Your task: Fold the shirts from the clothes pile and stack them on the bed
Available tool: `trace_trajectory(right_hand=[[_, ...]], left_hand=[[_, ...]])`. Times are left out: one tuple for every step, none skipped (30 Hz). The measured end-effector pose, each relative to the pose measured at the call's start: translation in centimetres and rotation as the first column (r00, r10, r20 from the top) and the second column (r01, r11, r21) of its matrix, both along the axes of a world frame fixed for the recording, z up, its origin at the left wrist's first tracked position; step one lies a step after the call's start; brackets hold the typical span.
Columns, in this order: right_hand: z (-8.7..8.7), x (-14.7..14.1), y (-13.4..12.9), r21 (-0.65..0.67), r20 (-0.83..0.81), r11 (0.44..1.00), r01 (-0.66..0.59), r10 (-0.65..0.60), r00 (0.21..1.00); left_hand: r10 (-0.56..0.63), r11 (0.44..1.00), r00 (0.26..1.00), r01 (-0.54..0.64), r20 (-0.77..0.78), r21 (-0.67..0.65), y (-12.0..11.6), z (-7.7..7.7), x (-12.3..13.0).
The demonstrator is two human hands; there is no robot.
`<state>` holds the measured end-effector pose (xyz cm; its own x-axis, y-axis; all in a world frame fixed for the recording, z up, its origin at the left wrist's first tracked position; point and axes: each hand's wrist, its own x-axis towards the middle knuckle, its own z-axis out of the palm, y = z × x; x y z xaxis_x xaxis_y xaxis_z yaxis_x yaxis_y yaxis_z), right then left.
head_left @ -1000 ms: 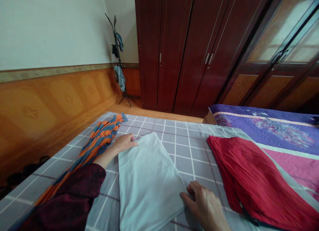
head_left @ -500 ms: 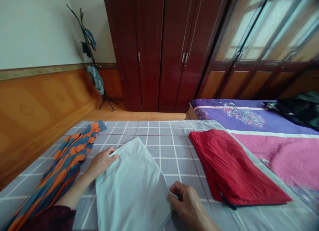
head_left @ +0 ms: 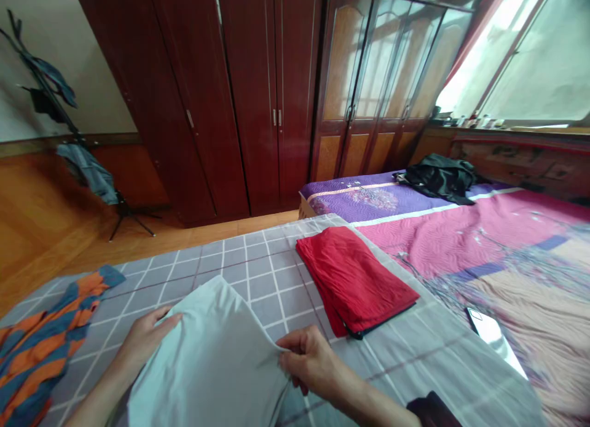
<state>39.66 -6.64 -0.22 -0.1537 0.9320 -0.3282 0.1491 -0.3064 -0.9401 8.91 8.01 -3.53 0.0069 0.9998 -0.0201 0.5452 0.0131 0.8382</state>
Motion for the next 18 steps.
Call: trace_trajectory(right_hand=[[0.5,0.6,-0.4,0.009,0.002,1.000,0.017,-0.017,1.000],[0.9,1.4,-0.7,0.020,0.000,0.999,0.032,-0.032,0.999],[1.3,2.2,-1.1,0.032,-0.003,0.998,0.047,-0.047,0.999],[1.8,3.0,-1.5,0.047,-0.009,0.997,0.064,-0.063,0.998],[2.2,3.9,-1.8,0.062,-0.014,0.995,0.084,-0.083,0.996],[2.7,4.8,-2.1,0.075,-0.021,0.991,0.107,-0.106,0.994],[3.2,5.8,-2.4,0.089,-0.028,0.988,0.129,-0.127,0.992],[3.9,6.7,-2.7,0.103,-0.035,0.983,0.150,-0.147,0.989],[4.6,7.6,-3.1,0.120,-0.042,0.977,0.176,-0.172,0.984],[5.3,8.5,-3.4,0.137,-0.047,0.970,0.203,-0.198,0.979],[6.1,9.5,-3.7,0.157,-0.051,0.960,0.233,-0.228,0.972],[6.9,10.4,-4.0,0.182,-0.057,0.946,0.268,-0.262,0.963],[7.6,11.4,-4.3,0.209,-0.062,0.929,0.307,-0.301,0.952],[8.3,12.3,-4.7,0.237,-0.067,0.907,0.349,-0.343,0.937],[8.9,13.4,-5.0,0.266,-0.075,0.880,0.393,-0.388,0.919],[9.4,14.5,-5.2,0.293,-0.085,0.850,0.438,-0.433,0.897],[9.7,15.7,-5.4,0.314,-0.097,0.820,0.479,-0.474,0.875],[9.8,17.0,-5.5,0.329,-0.109,0.791,0.515,-0.510,0.853]], left_hand=[[-0.037,0.999,0.999,0.038,0.040,-0.029,-0.1,0.2,0.9],[-0.074,0.995,0.994,0.079,0.084,-0.059,-0.2,0.4,1.9],[-0.106,0.989,0.986,0.118,0.132,-0.088,-0.3,0.7,3.0],[-0.131,0.982,0.976,0.151,0.177,-0.110,-0.3,1.0,4.2],[-0.152,0.975,0.964,0.183,0.220,-0.127,-0.2,1.4,5.4],[-0.173,0.967,0.950,0.214,0.261,-0.137,-0.1,1.9,6.7],[-0.193,0.960,0.935,0.243,0.299,-0.140,0.0,2.6,8.0],[-0.210,0.953,0.919,0.268,0.333,-0.139,0.3,3.4,9.3],[-0.227,0.948,0.903,0.292,0.366,-0.131,0.5,4.3,10.7],[-0.244,0.943,0.885,0.311,0.397,-0.115,0.8,5.3,12.0],[-0.262,0.940,0.867,0.330,0.423,-0.093,1.1,6.5,13.4],[-0.280,0.938,0.851,0.342,0.445,-0.062,1.4,7.7,14.9],[-0.302,0.936,0.835,0.352,0.460,-0.024,1.8,8.9,16.3],[-0.326,0.933,0.820,0.359,0.470,0.019,2.1,10.1,17.8],[-0.351,0.928,0.806,0.367,0.476,0.062,2.6,11.2,19.4],[-0.379,0.920,0.792,0.378,0.478,0.103,3.1,12.2,20.9],[-0.412,0.908,0.778,0.394,0.475,0.142,3.6,13.0,22.6],[-0.453,0.890,0.769,0.419,0.452,0.180,4.3,13.5,24.2]])
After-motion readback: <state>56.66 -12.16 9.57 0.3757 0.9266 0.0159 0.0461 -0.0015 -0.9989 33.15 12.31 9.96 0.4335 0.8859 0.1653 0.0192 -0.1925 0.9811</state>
